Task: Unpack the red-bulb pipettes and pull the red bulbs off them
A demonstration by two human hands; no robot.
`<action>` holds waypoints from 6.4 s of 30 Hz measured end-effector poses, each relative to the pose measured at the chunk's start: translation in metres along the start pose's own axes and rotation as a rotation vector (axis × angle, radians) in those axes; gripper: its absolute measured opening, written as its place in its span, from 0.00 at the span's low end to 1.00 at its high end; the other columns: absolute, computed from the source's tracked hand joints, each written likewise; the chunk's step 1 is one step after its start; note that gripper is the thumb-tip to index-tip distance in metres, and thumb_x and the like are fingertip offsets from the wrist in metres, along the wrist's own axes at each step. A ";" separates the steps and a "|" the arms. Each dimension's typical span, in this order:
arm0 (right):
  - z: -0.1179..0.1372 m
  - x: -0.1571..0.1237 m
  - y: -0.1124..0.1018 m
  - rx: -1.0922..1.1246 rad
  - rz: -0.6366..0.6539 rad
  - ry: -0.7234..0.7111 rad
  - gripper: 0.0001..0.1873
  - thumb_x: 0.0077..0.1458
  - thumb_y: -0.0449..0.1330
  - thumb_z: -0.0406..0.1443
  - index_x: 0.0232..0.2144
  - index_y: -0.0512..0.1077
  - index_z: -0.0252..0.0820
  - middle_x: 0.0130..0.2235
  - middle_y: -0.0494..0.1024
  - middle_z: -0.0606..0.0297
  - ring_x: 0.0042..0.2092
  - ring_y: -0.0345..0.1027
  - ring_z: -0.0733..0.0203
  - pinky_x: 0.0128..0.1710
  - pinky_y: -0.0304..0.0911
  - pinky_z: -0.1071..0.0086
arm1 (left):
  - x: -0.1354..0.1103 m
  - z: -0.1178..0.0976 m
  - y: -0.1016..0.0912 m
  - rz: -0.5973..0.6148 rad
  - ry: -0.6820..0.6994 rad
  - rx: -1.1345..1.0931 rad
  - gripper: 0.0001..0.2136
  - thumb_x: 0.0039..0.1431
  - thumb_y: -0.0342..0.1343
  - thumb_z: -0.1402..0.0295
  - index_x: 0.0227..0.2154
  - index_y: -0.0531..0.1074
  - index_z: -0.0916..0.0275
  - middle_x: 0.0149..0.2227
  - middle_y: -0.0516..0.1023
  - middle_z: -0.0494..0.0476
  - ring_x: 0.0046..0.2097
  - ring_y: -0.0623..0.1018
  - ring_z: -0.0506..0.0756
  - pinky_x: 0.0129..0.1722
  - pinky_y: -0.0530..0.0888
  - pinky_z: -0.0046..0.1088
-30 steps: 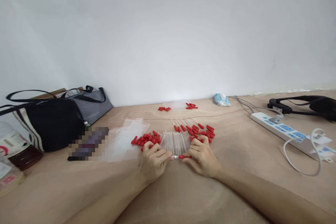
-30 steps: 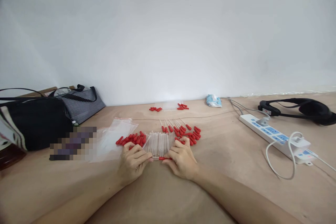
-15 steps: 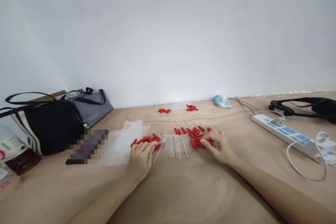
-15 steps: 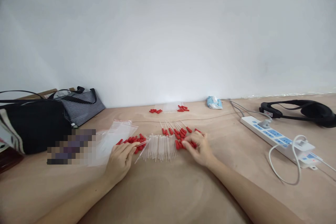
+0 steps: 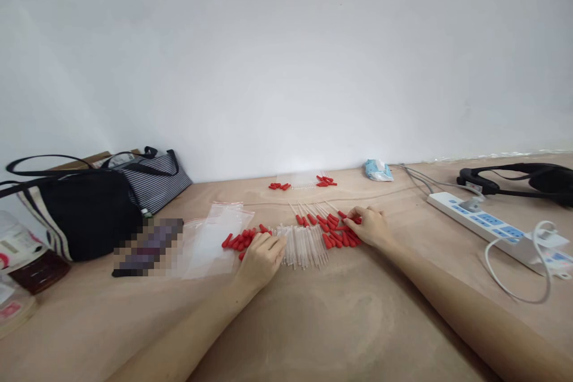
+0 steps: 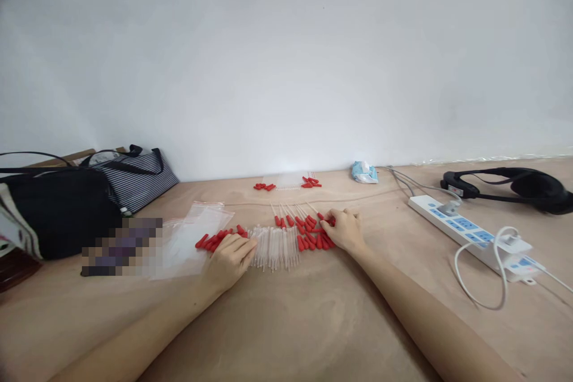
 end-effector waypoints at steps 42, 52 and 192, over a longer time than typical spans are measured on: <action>0.098 -0.091 0.005 0.209 -0.070 -0.777 0.10 0.56 0.51 0.38 0.29 0.70 0.42 0.23 0.70 0.68 0.31 0.58 0.64 0.39 0.42 0.63 | -0.016 -0.026 -0.032 -0.080 0.122 -0.164 0.10 0.60 0.46 0.70 0.26 0.71 0.60 0.18 0.70 0.48 0.25 0.63 0.49 0.34 0.57 0.33; 0.053 -0.062 -0.011 0.384 -0.027 -0.484 0.11 0.55 0.50 0.39 0.28 0.71 0.43 0.29 0.75 0.64 0.33 0.64 0.62 0.39 0.53 0.63 | -0.030 0.012 -0.035 -0.113 -0.117 -0.133 0.10 0.60 0.43 0.72 0.31 0.70 0.62 0.23 0.71 0.51 0.26 0.67 0.50 0.32 0.63 0.29; 0.078 -0.091 -0.004 0.236 -0.033 -0.752 0.08 0.50 0.50 0.33 0.22 0.66 0.40 0.22 0.65 0.68 0.29 0.58 0.65 0.41 0.49 0.61 | -0.024 -0.016 -0.035 -0.104 0.192 -0.205 0.09 0.60 0.44 0.73 0.26 0.67 0.62 0.16 0.63 0.47 0.22 0.61 0.48 0.29 0.56 0.29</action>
Point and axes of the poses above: each hand's wrist, its own x-axis towards the middle knuckle, its own y-axis out of the palm, z = x × y, the point moved 3 cm from there along x, towards the middle knuckle
